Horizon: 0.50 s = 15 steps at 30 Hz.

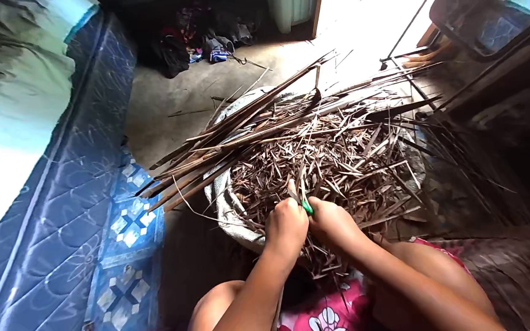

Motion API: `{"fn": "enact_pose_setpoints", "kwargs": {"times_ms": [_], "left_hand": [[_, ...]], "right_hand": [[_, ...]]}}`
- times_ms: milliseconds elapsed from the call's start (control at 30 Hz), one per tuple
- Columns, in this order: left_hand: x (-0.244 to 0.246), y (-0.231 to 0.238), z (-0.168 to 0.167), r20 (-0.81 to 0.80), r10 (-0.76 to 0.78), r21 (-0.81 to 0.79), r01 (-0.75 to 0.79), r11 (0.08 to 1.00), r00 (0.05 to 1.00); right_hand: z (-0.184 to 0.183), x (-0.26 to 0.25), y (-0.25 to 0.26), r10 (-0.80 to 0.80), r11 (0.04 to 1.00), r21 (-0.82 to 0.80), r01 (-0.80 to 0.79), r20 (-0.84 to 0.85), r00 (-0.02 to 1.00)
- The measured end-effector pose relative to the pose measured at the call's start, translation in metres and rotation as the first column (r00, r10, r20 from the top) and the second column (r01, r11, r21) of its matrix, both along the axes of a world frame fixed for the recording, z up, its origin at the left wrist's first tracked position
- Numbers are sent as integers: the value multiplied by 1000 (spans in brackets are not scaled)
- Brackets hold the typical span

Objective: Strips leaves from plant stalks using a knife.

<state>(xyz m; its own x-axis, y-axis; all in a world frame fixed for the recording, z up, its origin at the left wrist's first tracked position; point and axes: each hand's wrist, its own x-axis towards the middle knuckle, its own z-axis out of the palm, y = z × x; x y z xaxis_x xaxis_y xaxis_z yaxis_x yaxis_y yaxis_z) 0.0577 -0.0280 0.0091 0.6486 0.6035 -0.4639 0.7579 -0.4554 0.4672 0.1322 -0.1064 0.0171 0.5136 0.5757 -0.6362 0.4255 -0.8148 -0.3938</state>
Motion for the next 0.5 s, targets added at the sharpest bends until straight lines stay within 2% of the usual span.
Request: {"fn": "enact_pose_setpoints", "kwargs": {"times_ms": [67,200,267,333,433,500], "left_hand": [[-2,-1,-1,12,-37,-6,37,999,999],[1,-15,-2,48,-110,9,110,994,993],[1,-15,0,51,-119,8,118,993,992],[-1,-12,-1,59,-101,16,100,995,993],[-1,-4,4,-14,-44,-17,44,999,999],[-1,0,9,-60,-19,-39,17,999,998]], "right_hand": [[-6,3,4,-5,1000,-21,7,87,996],[-18,33,8,-152,985,-24,168,322,934],[-15,39,8,-175,978,-49,203,342,923],[-8,32,7,-157,985,-29,169,245,957],[-5,7,2,-65,997,40,65,-23,998],[-8,0,1,-29,998,56,34,-91,995]]}}
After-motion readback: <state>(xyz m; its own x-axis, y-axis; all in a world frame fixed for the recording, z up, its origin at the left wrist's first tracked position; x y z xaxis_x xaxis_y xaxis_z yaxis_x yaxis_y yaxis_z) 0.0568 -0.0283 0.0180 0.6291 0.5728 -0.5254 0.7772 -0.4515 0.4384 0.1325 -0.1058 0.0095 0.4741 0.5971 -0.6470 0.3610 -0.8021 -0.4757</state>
